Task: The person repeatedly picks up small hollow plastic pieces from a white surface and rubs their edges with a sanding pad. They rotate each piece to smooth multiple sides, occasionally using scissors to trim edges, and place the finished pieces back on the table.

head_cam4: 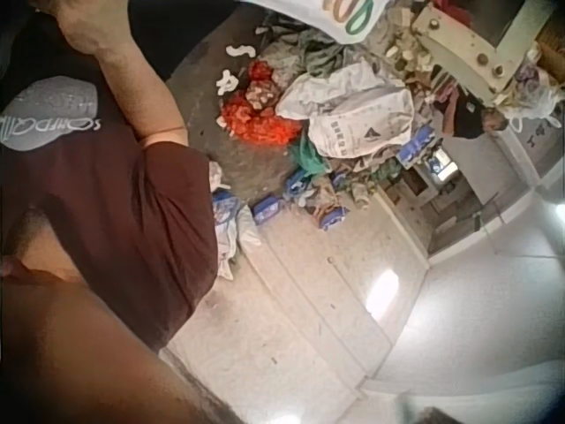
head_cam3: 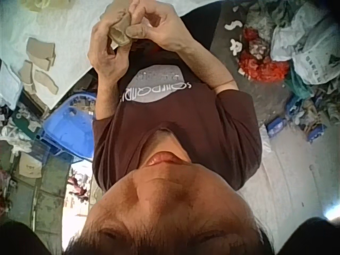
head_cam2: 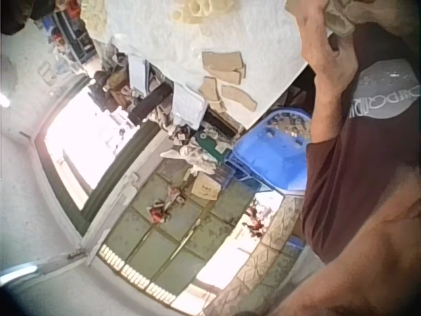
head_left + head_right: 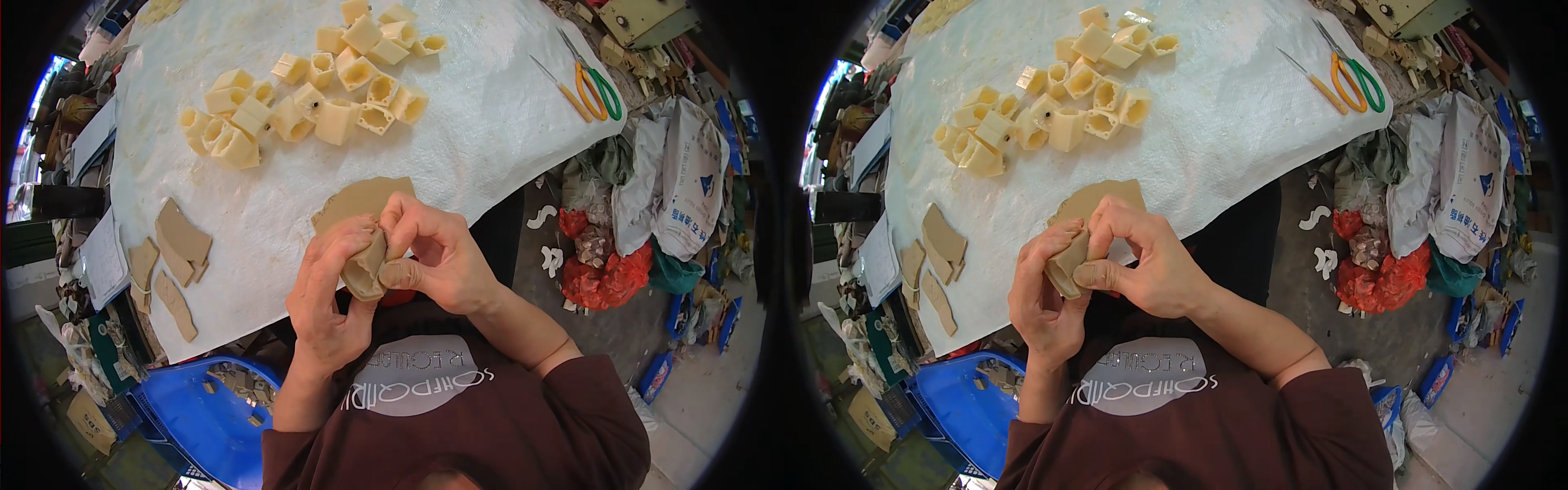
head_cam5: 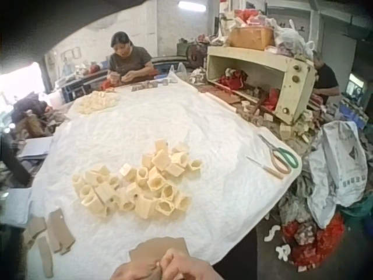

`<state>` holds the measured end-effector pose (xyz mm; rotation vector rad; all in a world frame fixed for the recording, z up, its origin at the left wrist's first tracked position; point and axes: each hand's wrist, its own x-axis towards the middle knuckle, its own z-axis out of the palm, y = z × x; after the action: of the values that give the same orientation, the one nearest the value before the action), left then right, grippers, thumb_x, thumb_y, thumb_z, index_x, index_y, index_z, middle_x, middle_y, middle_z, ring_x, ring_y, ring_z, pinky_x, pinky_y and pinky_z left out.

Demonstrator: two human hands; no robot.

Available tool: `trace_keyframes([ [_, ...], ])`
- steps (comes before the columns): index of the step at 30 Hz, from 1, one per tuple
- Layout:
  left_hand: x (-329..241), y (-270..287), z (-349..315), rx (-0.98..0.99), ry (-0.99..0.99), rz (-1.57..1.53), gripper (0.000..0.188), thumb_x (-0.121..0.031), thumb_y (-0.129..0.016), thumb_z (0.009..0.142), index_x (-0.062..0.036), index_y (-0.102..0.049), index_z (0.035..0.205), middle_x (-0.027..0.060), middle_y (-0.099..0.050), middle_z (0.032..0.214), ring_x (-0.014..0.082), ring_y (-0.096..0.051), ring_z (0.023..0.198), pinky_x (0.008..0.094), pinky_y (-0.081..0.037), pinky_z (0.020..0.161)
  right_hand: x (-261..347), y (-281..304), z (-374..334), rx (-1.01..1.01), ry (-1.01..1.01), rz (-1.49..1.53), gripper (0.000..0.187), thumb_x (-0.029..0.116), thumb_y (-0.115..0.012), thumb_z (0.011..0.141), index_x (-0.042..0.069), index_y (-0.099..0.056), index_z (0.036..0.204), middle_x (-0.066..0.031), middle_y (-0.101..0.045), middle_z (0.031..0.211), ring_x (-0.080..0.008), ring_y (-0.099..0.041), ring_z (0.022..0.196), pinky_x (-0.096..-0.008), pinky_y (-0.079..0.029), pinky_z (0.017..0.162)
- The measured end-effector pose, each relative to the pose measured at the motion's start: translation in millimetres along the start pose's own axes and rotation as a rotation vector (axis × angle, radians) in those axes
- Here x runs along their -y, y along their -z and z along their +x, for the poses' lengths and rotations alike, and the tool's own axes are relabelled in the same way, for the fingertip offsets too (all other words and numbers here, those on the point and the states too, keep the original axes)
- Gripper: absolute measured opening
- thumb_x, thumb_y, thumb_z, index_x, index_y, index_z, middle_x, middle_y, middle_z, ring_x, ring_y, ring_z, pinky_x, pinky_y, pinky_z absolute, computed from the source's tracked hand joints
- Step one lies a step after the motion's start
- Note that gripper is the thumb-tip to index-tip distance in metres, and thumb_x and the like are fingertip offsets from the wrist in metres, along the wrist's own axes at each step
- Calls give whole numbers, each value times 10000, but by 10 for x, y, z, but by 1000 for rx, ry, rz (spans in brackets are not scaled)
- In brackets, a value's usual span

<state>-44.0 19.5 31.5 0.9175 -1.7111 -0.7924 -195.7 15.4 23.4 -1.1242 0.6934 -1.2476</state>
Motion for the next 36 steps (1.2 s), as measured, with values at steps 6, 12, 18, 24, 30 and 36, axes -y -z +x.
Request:
trace_keyframes([
  [6,22,-9,14,12,-56,-7,416,53,-688,682,15,-516,1059,192,-570,1076,339,-559,1022,395,-447,870,-20,60,2,-3,-64,32,209,69,-728,732,44,-522,761,-11,-488,803,-88,-477,736,-228,-403,647],
  [12,67,-47,-96,-46,87,-307,443,107,-652,711,11,-469,1103,215,-516,1169,327,-520,1111,392,-431,920,117,40,-24,-14,-72,-116,139,53,-655,789,31,-518,796,-30,-495,777,-118,-500,730,-265,-403,676],
  [18,12,-79,-95,-53,147,-304,421,115,-631,729,25,-463,1105,218,-513,1173,328,-506,1130,388,-435,924,48,-25,-91,-58,-58,-180,147,150,-569,883,38,-486,839,-23,-423,870,-83,-386,746,-204,-349,664],
  [24,-26,-89,-72,-80,196,-354,426,120,-626,729,13,-465,1108,212,-513,1175,318,-503,1134,380,-441,921,35,24,-79,40,-95,-4,144,155,-587,874,48,-490,877,-15,-416,880,-56,-375,764,-181,-338,636],
  [30,66,-55,-117,-25,172,-163,476,131,-646,689,15,-478,1119,193,-525,1180,265,-542,1083,314,-503,790,162,96,49,156,140,-639,243,98,-725,701,67,-536,850,-49,-421,867,-153,-432,808,-256,-370,687],
  [36,10,-14,-115,66,291,-153,457,-10,-667,773,32,-446,1171,161,-498,1223,227,-510,1107,336,-436,919,59,-14,-26,2,201,-586,235,87,-728,632,98,-526,752,-21,-451,848,-206,-432,853,-350,-286,794],
])
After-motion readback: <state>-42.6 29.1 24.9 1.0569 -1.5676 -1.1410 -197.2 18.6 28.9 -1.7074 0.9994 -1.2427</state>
